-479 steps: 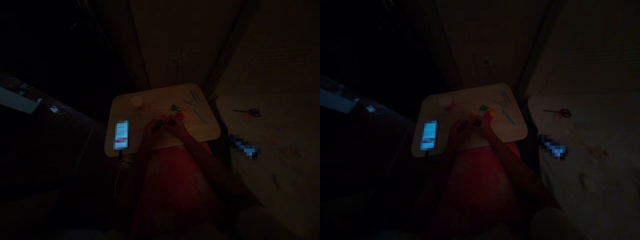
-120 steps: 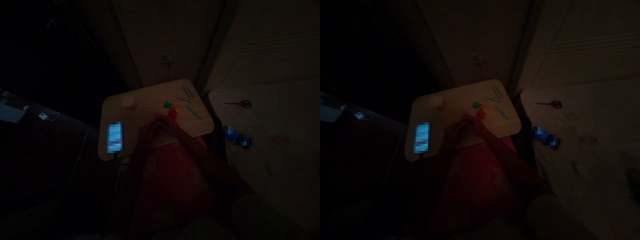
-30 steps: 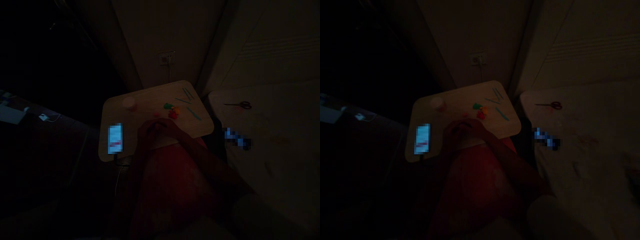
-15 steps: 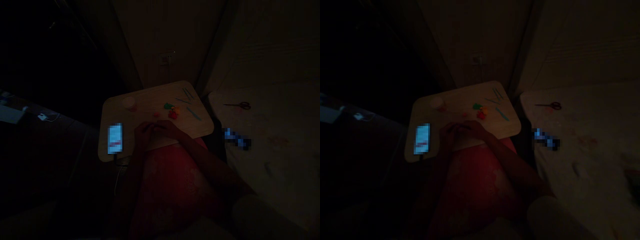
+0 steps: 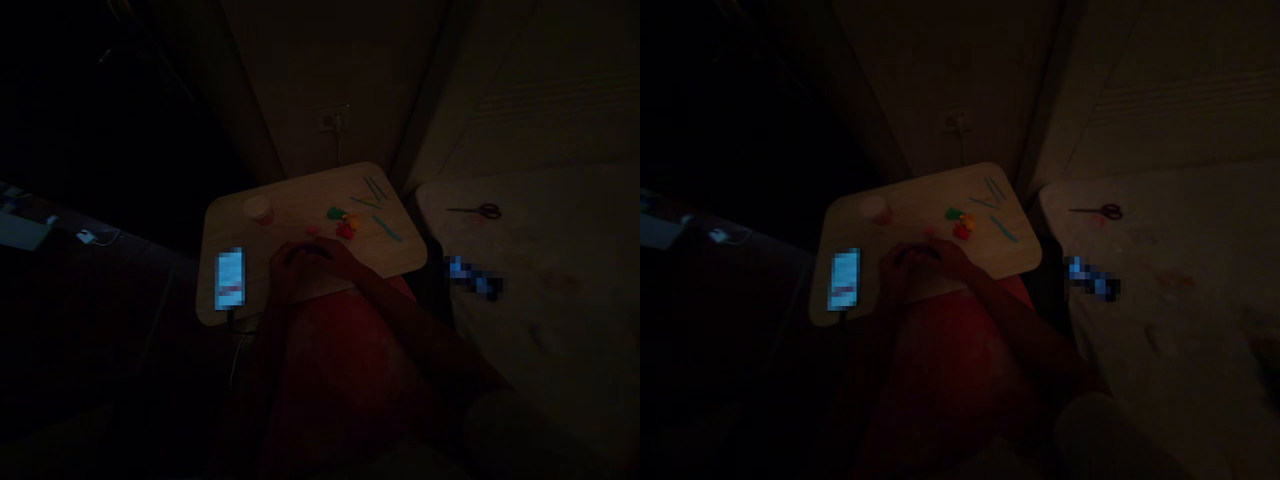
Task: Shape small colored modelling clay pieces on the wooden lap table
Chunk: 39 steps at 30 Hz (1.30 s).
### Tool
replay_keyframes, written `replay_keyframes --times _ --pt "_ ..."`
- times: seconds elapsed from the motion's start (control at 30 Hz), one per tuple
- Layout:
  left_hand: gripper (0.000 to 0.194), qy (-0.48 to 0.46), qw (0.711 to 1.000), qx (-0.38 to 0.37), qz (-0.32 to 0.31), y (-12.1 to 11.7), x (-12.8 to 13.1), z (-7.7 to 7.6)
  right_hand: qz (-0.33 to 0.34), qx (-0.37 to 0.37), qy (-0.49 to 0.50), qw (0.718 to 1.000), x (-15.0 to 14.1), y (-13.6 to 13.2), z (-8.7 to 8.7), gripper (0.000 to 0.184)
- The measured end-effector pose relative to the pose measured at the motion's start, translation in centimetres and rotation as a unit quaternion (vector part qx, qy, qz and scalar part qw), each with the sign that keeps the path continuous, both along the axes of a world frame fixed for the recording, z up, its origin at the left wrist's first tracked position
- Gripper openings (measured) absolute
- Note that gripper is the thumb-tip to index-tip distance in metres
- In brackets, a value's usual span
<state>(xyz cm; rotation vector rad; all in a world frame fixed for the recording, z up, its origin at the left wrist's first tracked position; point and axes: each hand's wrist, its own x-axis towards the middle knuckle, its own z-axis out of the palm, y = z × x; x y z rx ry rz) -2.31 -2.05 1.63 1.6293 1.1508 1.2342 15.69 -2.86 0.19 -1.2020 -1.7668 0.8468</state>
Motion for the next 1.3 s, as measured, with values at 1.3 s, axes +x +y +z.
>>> replay_keyframes --times 1.3 --pt "0.057 0.073 0.974 0.115 -0.184 0.0 -0.1 0.3 0.098 -0.072 0.083 0.989 1.5 0.3 0.2 0.048"
